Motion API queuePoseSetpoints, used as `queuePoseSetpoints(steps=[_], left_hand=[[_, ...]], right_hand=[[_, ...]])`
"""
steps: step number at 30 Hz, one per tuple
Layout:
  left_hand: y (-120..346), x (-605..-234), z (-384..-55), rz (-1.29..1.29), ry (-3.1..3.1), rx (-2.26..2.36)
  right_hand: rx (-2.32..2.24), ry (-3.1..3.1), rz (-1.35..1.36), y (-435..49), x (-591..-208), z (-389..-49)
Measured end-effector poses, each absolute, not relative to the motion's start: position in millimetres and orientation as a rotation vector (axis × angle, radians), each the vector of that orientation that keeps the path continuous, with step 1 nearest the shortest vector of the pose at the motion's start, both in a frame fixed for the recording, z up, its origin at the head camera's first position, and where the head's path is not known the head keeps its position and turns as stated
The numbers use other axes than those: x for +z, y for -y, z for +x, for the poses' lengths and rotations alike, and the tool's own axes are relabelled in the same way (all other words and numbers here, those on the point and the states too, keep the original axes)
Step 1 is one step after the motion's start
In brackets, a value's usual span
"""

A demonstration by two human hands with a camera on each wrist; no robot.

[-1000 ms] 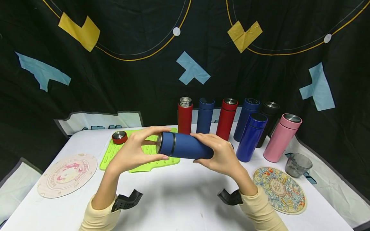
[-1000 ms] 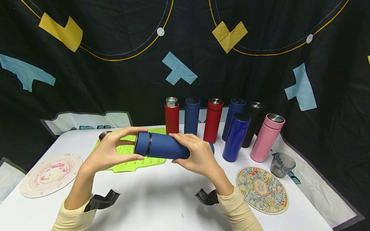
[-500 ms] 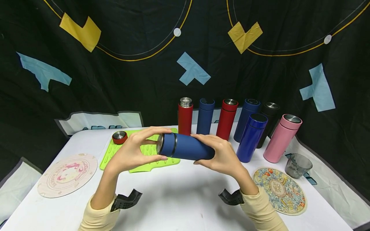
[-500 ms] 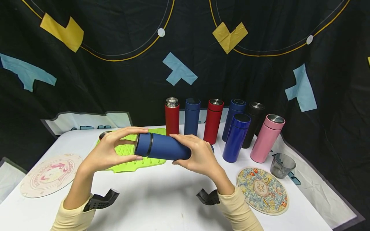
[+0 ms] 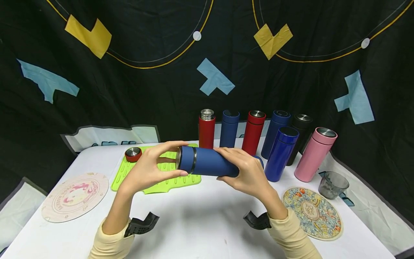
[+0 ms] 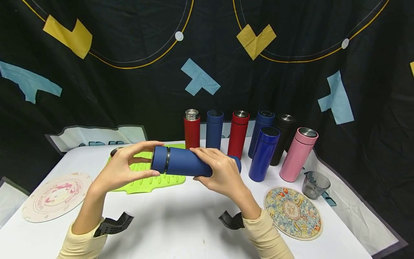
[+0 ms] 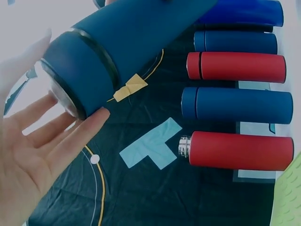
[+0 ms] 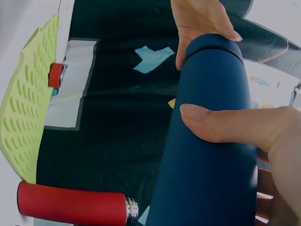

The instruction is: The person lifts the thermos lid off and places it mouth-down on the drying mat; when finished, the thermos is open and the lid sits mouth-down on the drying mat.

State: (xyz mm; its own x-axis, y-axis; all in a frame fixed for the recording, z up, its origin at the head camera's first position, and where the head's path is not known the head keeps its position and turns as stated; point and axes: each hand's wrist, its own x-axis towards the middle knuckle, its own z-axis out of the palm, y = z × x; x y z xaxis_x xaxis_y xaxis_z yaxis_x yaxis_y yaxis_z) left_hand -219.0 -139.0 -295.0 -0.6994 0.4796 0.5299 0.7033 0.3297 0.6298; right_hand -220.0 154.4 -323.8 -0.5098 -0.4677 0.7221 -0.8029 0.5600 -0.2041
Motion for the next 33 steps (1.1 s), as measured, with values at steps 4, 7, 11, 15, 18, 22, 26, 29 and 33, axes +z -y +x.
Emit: queuePoseSetpoints(steps=[4, 7, 11, 15, 18, 22, 26, 29, 33], left_hand=[[139.9, -294.0, -220.1, -1.203, 2.305, -1.289], [140.4, -293.4, -220.0, -1.271, 2.280, -1.282], [140.2, -293.4, -220.7, -1.293, 2.270, -1.260], [139.6, -294.1, -220.6, -1.240, 2.280, -1.261], [139.2, -295.0, -219.9, -1.159, 2.306, -1.286], [138.4, -297.1, -220.0, -1.038, 2.364, -1.321], [137.4, -298.3, -221.1, -0.997, 2.396, -1.331], [137.5, -298.0, -222.3, -1.068, 2.373, -1.319], [138.5, -296.3, -223.8, -1.220, 2.318, -1.279]], right_hand=[[0.809, 2.236, 1.036, -157.8, -323.1, -221.1], [0.889, 2.285, 1.047, -159.8, -322.2, -221.3], [0.914, 2.303, 1.041, -159.9, -322.0, -220.9], [0.853, 2.265, 1.029, -157.8, -322.8, -220.7], [0.799, 2.226, 1.021, -156.3, -323.7, -220.9], [0.733, 2.192, 1.007, -155.1, -323.5, -220.0], [0.686, 2.192, 0.994, -155.0, -322.4, -219.3], [0.697, 2.207, 0.998, -156.0, -322.1, -219.8], [0.797, 2.241, 1.022, -158.6, -322.1, -221.4]])
